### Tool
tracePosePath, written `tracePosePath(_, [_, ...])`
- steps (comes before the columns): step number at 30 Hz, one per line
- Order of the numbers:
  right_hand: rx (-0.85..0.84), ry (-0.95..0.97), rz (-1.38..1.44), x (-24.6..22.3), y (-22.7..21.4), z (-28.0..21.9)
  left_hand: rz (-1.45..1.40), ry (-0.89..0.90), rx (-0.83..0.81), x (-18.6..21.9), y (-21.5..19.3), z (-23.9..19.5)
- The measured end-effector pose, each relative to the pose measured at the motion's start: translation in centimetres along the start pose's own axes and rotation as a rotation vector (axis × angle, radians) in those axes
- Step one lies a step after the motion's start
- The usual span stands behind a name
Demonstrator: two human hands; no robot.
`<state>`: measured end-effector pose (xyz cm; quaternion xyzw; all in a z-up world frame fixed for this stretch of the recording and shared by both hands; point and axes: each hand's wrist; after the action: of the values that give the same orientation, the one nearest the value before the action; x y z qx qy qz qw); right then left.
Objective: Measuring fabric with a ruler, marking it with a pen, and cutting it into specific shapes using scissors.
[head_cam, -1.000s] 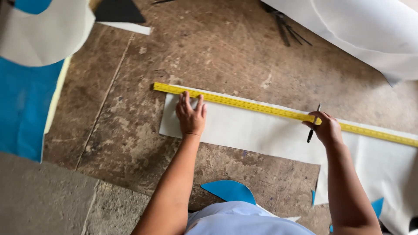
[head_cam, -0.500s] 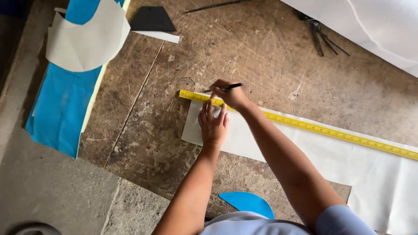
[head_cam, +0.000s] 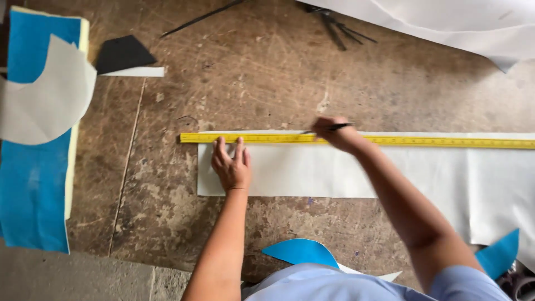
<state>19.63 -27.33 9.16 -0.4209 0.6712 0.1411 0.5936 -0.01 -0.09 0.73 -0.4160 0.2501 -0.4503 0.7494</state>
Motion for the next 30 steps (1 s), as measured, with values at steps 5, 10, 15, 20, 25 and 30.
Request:
tracePosePath(5, [0.323, 0.306, -0.112, 8.3, -14.4, -13.1, 0.03, 0.025, 0.003, -0.1, 0.0, -0.1])
tracePosePath(10, [0.514, 0.449, -0.236, 9.8, -21.4, -20.3, -0.048, -0.007, -0.05, -0.1, -0.3, -0.2])
tracePosePath(15, [0.465, -0.049, -0.275, 14.1, -16.1, -17.6, 0.019, 0.045, 0.003, -0.4, 0.5, -0.2])
tracePosePath(20, [0.347, -0.223, -0.673, 14.8, -13.1, -15.0, -0.012, 0.031, -0.046, -0.3, -0.1, 0.0])
tracePosePath(25, [0.452, -0.335, -0.678, 5.4, -13.0, -15.1, -0.01, -0.034, -0.09, -0.3, -0.2, 0.1])
tracePosePath(30, [0.62, -0.32, -0.613, -0.5, -8.6, -21.9, -0.023, -0.027, -0.054, -0.3, 0.2, 0.0])
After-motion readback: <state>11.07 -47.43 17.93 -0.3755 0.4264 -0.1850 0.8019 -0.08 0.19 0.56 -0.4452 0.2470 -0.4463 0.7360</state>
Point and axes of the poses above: each hand's wrist, its own z-axis towards the middle knuckle, its own y-axis out of the palm, x = y × z, and after that the axes turned 14 degrees about z, right-handed
